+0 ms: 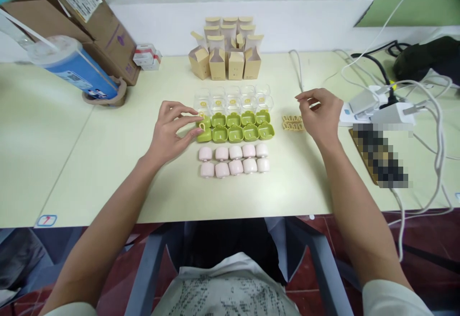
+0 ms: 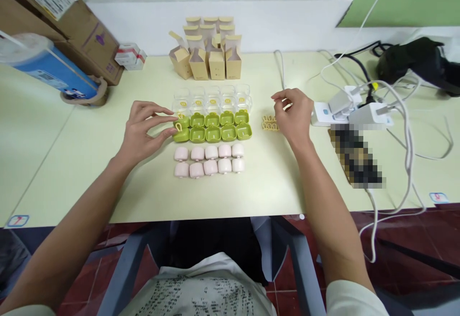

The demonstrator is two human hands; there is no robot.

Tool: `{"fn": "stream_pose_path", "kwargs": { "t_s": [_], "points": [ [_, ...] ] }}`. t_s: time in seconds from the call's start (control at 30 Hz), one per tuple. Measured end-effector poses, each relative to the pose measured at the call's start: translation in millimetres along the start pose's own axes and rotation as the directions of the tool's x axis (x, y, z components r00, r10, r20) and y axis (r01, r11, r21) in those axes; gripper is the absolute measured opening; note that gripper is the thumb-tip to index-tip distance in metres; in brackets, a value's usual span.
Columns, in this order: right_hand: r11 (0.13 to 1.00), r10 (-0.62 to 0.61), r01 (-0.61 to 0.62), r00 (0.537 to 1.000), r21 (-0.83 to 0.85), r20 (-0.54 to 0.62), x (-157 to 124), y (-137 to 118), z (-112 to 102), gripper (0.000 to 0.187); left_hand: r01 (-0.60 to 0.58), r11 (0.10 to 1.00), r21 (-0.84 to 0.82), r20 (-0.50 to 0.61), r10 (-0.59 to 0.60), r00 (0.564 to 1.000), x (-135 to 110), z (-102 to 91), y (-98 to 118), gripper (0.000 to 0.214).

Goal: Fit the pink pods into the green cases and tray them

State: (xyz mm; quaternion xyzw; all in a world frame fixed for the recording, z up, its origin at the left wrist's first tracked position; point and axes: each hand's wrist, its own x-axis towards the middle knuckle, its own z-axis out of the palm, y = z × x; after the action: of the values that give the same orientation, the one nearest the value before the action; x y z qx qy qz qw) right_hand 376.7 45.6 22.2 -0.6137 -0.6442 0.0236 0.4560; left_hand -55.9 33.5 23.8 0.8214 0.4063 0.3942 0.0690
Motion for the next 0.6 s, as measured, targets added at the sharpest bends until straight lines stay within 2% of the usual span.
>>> {"fn": "stream_pose_path", "kwargs": {
  "t_s": [0.13,0.27,0.37,0.47,0.6],
  "points": [
    [0.987,-0.108,0.125,0.98,-0.097,0.167,-2.1,3.8,1.8,0.016,-0.058,0.998,-0.023,0.077,0.059,0.995,10.0,-4.7,11.9,0.014],
    [0.983,-0.135,0.155,0.973,-0.101,0.186,-4.1,8.4,8.0,0.017,-0.101,0.995,0.001,0.224,0.098,0.97,37.9,-7.5,21.5,0.017],
    [0.984,-0.126,0.147,0.974,-0.099,0.19,-4.7,8.6,11.4,0.02,-0.1,0.992,0.071,0.372,0.066,0.926,62.3,-1.5,31.5,0.017],
    [0.986,-0.117,0.138,0.972,-0.09,0.206,-5.0,5.8,12.9,0.021,-0.136,0.964,0.229,0.5,0.003,0.866,78.3,11.7,45.5,0.022],
    [0.987,-0.121,0.14,0.969,-0.074,0.215,-5.7,2.8,14.4,0.023,-0.21,0.895,0.394,0.569,-0.058,0.821,81.9,27.2,58.8,0.025]
  ]
}}
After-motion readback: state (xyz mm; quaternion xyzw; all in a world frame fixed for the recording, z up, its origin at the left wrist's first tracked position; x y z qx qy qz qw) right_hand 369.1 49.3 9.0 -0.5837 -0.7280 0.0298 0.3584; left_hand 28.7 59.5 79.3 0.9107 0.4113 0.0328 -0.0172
